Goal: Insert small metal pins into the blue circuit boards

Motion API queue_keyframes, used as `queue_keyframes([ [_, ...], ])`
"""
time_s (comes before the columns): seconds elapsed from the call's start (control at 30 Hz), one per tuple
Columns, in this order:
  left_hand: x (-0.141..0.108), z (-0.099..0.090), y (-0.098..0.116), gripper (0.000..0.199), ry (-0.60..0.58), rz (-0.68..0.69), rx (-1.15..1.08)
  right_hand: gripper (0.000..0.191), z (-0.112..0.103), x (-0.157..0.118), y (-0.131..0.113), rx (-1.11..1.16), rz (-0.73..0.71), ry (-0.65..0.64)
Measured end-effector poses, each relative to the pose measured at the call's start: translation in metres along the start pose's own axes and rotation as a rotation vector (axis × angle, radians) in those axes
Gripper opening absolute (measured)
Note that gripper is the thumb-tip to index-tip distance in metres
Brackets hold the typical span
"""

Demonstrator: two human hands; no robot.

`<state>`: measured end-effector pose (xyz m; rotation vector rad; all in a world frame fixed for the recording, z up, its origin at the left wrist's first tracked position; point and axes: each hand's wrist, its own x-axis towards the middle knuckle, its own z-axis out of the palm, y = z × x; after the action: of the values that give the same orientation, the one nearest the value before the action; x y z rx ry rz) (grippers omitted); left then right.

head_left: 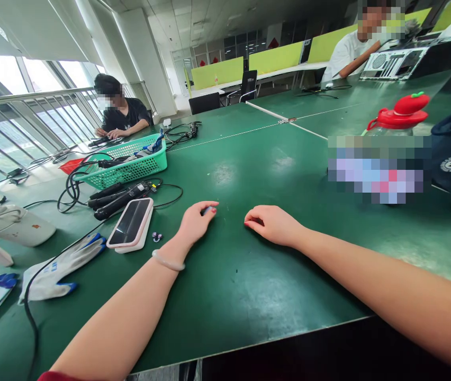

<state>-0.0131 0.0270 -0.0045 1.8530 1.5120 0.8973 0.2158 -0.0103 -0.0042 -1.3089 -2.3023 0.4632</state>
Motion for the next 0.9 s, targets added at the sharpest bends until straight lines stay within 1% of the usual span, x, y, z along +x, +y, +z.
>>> queue_keyframes([
  [0.03, -0.005, 0.006, 0.007, 0.029, -0.073, 0.045, -0.063, 0.014, 0.001, 0.000, 0.001, -0.007, 0.002, -0.007],
  [0.07, -0.010, 0.012, 0.014, 0.029, -0.135, 0.062, -0.132, 0.013, 0.001, 0.001, 0.001, -0.012, 0.006, -0.009],
  [0.13, -0.020, 0.020, 0.026, 0.030, -0.202, 0.072, -0.248, 0.012, 0.001, 0.001, 0.003, -0.021, 0.016, -0.002],
  [0.2, -0.026, 0.023, 0.032, 0.029, -0.212, 0.075, -0.300, 0.013, 0.002, 0.001, 0.004, -0.027, 0.020, 0.005],
  [0.3, -0.028, 0.024, 0.034, 0.028, -0.217, 0.043, -0.359, 0.021, 0.002, 0.000, 0.003, -0.027, 0.007, -0.006],
  [0.43, -0.026, 0.024, 0.033, 0.030, -0.289, 0.031, -0.518, 0.030, 0.004, -0.001, 0.002, -0.036, -0.005, -0.011],
  [0.5, -0.024, 0.024, 0.032, 0.031, -0.271, 0.034, -0.545, 0.032, 0.005, -0.001, 0.002, -0.058, 0.000, -0.004],
  [0.57, -0.022, 0.024, 0.030, 0.029, -0.227, 0.024, -0.522, 0.032, 0.007, 0.000, 0.002, -0.082, 0.013, -0.002],
  [0.77, -0.020, 0.024, 0.025, 0.027, -0.151, 0.008, -0.335, 0.026, 0.012, 0.003, 0.002, -0.119, 0.033, 0.031],
  [0.9, -0.020, 0.026, 0.022, 0.024, -0.107, 0.002, -0.251, 0.019, 0.009, 0.003, -0.001, -0.097, 0.048, 0.029],
])
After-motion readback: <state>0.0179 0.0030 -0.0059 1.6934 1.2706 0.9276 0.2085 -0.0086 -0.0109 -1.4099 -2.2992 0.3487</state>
